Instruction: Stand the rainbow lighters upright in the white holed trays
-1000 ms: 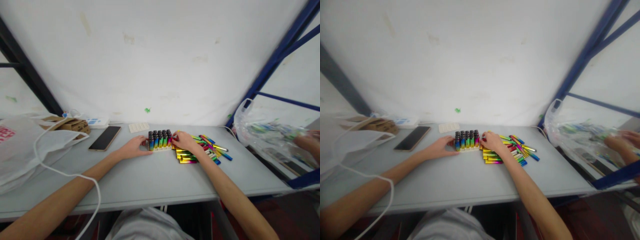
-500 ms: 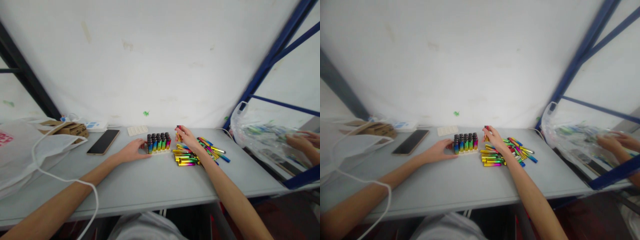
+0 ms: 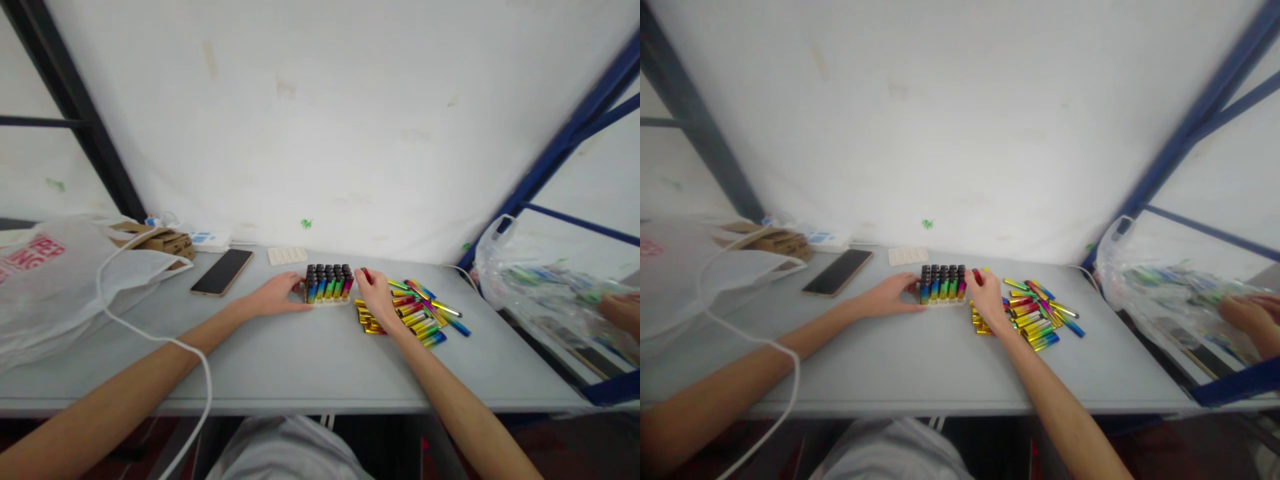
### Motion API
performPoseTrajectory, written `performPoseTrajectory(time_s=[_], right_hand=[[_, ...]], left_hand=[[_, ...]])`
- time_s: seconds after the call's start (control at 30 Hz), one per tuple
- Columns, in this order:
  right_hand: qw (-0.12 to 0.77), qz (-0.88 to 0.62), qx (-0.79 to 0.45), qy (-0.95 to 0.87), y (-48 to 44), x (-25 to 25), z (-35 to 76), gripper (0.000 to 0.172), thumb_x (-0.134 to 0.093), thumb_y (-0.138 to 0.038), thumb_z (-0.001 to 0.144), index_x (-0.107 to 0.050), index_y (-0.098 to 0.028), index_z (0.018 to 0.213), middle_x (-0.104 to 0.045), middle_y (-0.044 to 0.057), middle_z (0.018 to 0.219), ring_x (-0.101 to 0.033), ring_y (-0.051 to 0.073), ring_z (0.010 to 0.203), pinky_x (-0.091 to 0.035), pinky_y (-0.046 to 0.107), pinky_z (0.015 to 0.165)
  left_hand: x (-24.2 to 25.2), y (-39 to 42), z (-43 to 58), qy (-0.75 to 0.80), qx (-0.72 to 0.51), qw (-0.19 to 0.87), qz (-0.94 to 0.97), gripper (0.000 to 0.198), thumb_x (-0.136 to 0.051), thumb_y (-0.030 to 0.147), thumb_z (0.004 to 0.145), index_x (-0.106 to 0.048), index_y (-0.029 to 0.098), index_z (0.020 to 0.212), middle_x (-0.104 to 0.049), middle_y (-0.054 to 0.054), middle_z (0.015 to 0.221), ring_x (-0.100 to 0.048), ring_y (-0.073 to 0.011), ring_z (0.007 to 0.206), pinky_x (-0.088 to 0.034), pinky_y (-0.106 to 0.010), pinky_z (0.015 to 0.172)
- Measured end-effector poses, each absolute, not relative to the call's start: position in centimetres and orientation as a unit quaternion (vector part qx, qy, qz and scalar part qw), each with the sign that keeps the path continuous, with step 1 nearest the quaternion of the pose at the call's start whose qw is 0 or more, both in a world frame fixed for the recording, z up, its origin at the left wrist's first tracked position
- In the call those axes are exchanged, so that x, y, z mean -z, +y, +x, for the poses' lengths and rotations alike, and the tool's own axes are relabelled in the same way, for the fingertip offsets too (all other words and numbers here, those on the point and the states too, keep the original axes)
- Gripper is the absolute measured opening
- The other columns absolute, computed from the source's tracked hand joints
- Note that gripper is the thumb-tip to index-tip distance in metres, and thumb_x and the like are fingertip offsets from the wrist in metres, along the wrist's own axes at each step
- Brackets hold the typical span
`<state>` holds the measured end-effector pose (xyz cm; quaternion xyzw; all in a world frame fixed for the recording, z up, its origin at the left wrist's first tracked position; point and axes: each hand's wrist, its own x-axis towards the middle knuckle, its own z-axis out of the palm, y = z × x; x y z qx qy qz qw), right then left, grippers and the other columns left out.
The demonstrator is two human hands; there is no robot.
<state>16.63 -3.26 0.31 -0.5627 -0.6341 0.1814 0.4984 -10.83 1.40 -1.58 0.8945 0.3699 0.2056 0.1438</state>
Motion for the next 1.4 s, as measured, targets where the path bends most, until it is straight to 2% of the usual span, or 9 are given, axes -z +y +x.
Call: performPoseTrajectory(time_s=[0.17,0.4,0.67,0.87,0.97,1.07,1.2,1.3,1.4], right_hand=[[0.481,-0.561,-0.163,-0.653,-3.5,-0.2,16.2,0.042,-0.044,-0.053,0.089,-0.04,-0.024,0.059,-0.038,-0.003,0.055,-0.037,0.014,0.055,-0.026,0.028,0.053],[0.488,-0.535,-0.19,-0.662,-3.9,-0.5,16.1,0.051,-0.046,-0.062,0.093,-0.04,-0.024,0.06,-0.038,-0.003,0.054,-0.035,0.013,0.056,-0.026,0.027,0.052],[0.46,-0.541,-0.145,-0.689,-3.9,-0.4,16.0,0.036,-0.045,-0.046,0.089,-0.039,-0.024,0.06,-0.041,-0.004,0.054,-0.038,0.014,0.056,-0.027,0.029,0.057],[0.417,-0.524,-0.128,-0.732,-4.6,-1.1,16.1,0.041,-0.044,-0.054,0.102,-0.045,-0.024,0.075,-0.051,-0.003,0.063,-0.047,0.016,0.062,-0.034,0.029,0.063],[0.384,-0.481,-0.1,-0.782,-4.9,-1.6,16.1,0.035,-0.041,-0.049,0.107,-0.048,-0.024,0.083,-0.06,0.001,0.076,-0.054,0.019,0.072,-0.039,0.029,0.069],[0.352,-0.428,-0.055,-0.831,-5.2,-1.9,16.0,0.037,-0.039,-0.046,0.11,-0.05,-0.023,0.083,-0.063,0.005,0.086,-0.057,0.02,0.083,-0.041,0.031,0.078],[0.298,-0.428,-0.07,-0.85,-5.2,-1.7,15.6,0.045,-0.043,-0.05,0.109,-0.048,-0.023,0.074,-0.061,0.002,0.074,-0.054,0.018,0.072,-0.037,0.029,0.07],[0.294,-0.46,-0.107,-0.831,-4.9,-1.2,15.4,0.047,-0.049,-0.051,0.107,-0.049,-0.022,0.07,-0.058,-0.001,0.065,-0.051,0.016,0.062,-0.032,0.028,0.063],[0.305,-0.458,-0.124,-0.825,-4.5,-0.7,15.3,0.04,-0.051,-0.047,0.107,-0.057,-0.021,0.077,-0.063,0.001,0.068,-0.055,0.017,0.063,-0.034,0.028,0.063]], left_hand=[[1.6,1.4,-10.8,0.368,-0.208,0.146,0.894,0.065,-0.074,0.069,0.078,-0.07,0.015,0.114,-0.07,-0.008,0.095,-0.067,-0.0288,0.087,-0.052,-0.037,0.081],[1.4,1.1,-10.8,0.373,-0.214,0.145,0.891,0.064,-0.073,0.072,0.077,-0.071,0.017,0.11,-0.07,-0.007,0.093,-0.066,-0.0276,0.084,-0.052,-0.036,0.079],[1.7,1.5,-10.9,0.367,-0.206,0.143,0.896,0.065,-0.073,0.069,0.078,-0.071,0.016,0.116,-0.07,-0.007,0.094,-0.067,-0.0282,0.086,-0.052,-0.035,0.079],[1.6,1.5,-10.9,0.365,-0.214,0.152,0.893,0.064,-0.074,0.069,0.078,-0.071,0.016,0.114,-0.071,-0.007,0.093,-0.067,-0.0279,0.085,-0.052,-0.036,0.08],[1.6,1.4,-10.9,0.361,-0.213,0.152,0.895,0.064,-0.074,0.069,0.079,-0.071,0.016,0.115,-0.071,-0.008,0.095,-0.067,-0.0286,0.088,-0.053,-0.037,0.082],[1.6,1.4,-10.8,0.362,-0.218,0.152,0.893,0.064,-0.075,0.068,0.078,-0.071,0.017,0.118,-0.072,-0.008,0.099,-0.067,-0.0291,0.09,-0.053,-0.037,0.083],[1.6,1.4,-10.8,0.37,-0.213,0.149,0.892,0.064,-0.075,0.069,0.078,-0.071,0.017,0.116,-0.072,-0.007,0.096,-0.067,-0.0284,0.087,-0.052,-0.036,0.081],[1.5,1.4,-10.8,0.366,-0.201,0.149,0.896,0.063,-0.073,0.069,0.079,-0.07,0.017,0.116,-0.071,-0.007,0.096,-0.067,-0.0283,0.089,-0.051,-0.036,0.082],[1.5,1.4,-10.9,0.37,-0.195,0.144,0.897,0.064,-0.073,0.069,0.08,-0.07,0.016,0.115,-0.071,-0.009,0.097,-0.067,-0.0295,0.09,-0.052,-0.036,0.082]])
